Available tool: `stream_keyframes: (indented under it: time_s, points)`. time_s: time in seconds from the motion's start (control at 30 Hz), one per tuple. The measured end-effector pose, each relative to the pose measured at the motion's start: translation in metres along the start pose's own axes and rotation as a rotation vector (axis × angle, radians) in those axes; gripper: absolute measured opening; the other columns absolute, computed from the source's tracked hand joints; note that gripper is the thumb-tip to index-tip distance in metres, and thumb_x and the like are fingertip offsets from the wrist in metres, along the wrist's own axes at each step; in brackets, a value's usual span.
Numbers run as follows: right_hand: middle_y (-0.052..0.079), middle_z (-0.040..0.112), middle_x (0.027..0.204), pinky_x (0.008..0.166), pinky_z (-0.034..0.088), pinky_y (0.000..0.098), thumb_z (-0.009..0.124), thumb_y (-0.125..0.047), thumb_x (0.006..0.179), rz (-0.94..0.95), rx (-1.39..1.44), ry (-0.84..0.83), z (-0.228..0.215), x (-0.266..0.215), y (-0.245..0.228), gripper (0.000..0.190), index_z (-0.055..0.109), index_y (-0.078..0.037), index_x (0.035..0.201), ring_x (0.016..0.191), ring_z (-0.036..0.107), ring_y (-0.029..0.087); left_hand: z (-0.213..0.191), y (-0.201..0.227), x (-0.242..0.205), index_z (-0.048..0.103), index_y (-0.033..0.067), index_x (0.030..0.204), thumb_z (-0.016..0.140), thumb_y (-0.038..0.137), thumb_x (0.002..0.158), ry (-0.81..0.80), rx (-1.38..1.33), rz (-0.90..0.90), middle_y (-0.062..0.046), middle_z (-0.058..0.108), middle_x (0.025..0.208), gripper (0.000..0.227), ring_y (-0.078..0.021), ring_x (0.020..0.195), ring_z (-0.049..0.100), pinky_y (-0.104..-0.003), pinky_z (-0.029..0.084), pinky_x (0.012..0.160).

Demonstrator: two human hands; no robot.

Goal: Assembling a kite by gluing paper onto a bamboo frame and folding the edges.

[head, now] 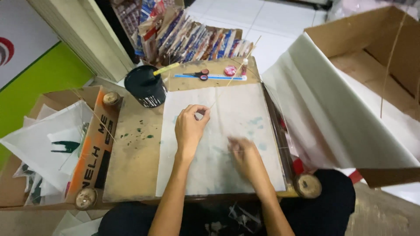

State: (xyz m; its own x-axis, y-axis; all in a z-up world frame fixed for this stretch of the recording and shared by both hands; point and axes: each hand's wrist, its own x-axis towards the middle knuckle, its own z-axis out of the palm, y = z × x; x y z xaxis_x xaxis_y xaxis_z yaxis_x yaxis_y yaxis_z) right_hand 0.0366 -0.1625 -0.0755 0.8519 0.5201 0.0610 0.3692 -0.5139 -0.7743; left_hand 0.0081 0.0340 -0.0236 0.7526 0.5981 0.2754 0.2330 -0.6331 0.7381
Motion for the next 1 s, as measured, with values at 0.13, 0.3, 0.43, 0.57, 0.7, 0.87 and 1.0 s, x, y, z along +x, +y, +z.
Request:
stream_keyframes:
  time_s: [0.13, 0.3, 0.43, 0.57, 0.7, 0.87, 1.0]
  points:
    - [0.001, 0.08, 0.107, 0.094, 0.05, 0.0296, 0.062, -0.032, 0.096, 0.025, 0.01, -0.314, -0.047, -0.03, -0.051, 0.027, 0.08, -0.014, 0.105, 0.103, 0.072, 0.015, 0.019, -0.026, 0.01, 0.074, 0.0203, 0.086, 0.07, 0.021, 0.089, 0.084, 0.085, 0.096, 0.006, 0.072, 0.087, 0.005, -0.021, 0.071, 0.059, -0.039, 0.048, 0.072]
    - [0.011, 0.073, 0.089, 0.078, 0.057, 0.0446, 0.075, -0.004, 0.083, -0.484, -0.181, -0.019, -0.065, 0.03, -0.054, 0.023, 0.075, -0.009, 0.106, 0.085, 0.07, 0.032, 0.017, -0.019, -0.006, 0.075, 0.0185, 0.094, 0.07, 0.023, 0.092, -0.097, 0.088, -0.034, 0.001, 0.073, 0.089, 0.007, -0.0214, 0.081, 0.069, -0.039, 0.054, 0.081]
    - [0.009, 0.072, 0.092, 0.084, 0.054, 0.0427, 0.075, 0.0, 0.083, -0.529, -0.174, 0.124, -0.101, 0.1, -0.014, 0.024, 0.074, -0.011, 0.104, 0.087, 0.068, 0.03, 0.009, -0.011, -0.023, 0.076, 0.0151, 0.096, 0.069, 0.022, 0.094, -0.141, 0.084, -0.024, -0.005, 0.073, 0.091, 0.01, -0.0279, 0.084, 0.07, -0.044, 0.055, 0.082]
    - [0.01, 0.07, 0.097, 0.08, 0.055, 0.0459, 0.075, -0.01, 0.093, -0.302, -0.143, 0.285, -0.12, 0.144, 0.029, 0.021, 0.075, -0.013, 0.114, 0.088, 0.069, 0.031, -0.001, -0.007, -0.046, 0.077, 0.0149, 0.096, 0.069, 0.021, 0.095, -0.179, 0.091, -0.071, -0.005, 0.074, 0.089, 0.01, -0.0271, 0.08, 0.072, -0.041, 0.055, 0.081]
    - [0.013, 0.074, 0.106, 0.081, 0.056, 0.0509, 0.075, -0.019, 0.097, -0.112, -0.081, 0.214, -0.111, 0.167, 0.053, 0.027, 0.074, -0.018, 0.124, 0.099, 0.073, 0.038, -0.002, -0.011, -0.043, 0.077, 0.01, 0.098, 0.068, 0.018, 0.095, -0.185, 0.108, -0.017, -0.013, 0.074, 0.093, 0.012, -0.0369, 0.084, 0.071, -0.048, 0.055, 0.082]
    - [0.012, 0.074, 0.093, 0.074, 0.057, 0.0419, 0.067, -0.012, 0.096, -0.105, 0.085, 0.187, -0.1, 0.178, 0.076, 0.021, 0.076, -0.011, 0.115, 0.085, 0.074, 0.029, 0.003, -0.024, -0.038, 0.078, 0.0142, 0.094, 0.071, 0.017, 0.094, -0.193, 0.176, 0.022, -0.005, 0.074, 0.088, 0.007, -0.029, 0.078, 0.071, -0.041, 0.053, 0.083]
    - [-0.003, 0.067, 0.075, 0.067, 0.045, 0.0239, 0.06, -0.016, 0.092, 0.044, 0.128, 0.105, -0.105, 0.163, 0.062, 0.02, 0.074, -0.011, 0.105, 0.069, 0.058, 0.006, 0.013, -0.04, -0.037, 0.077, 0.0154, 0.091, 0.071, 0.019, 0.093, -0.173, 0.153, 0.129, 0.002, 0.074, 0.096, 0.008, -0.0188, 0.069, 0.064, -0.037, 0.048, 0.077]
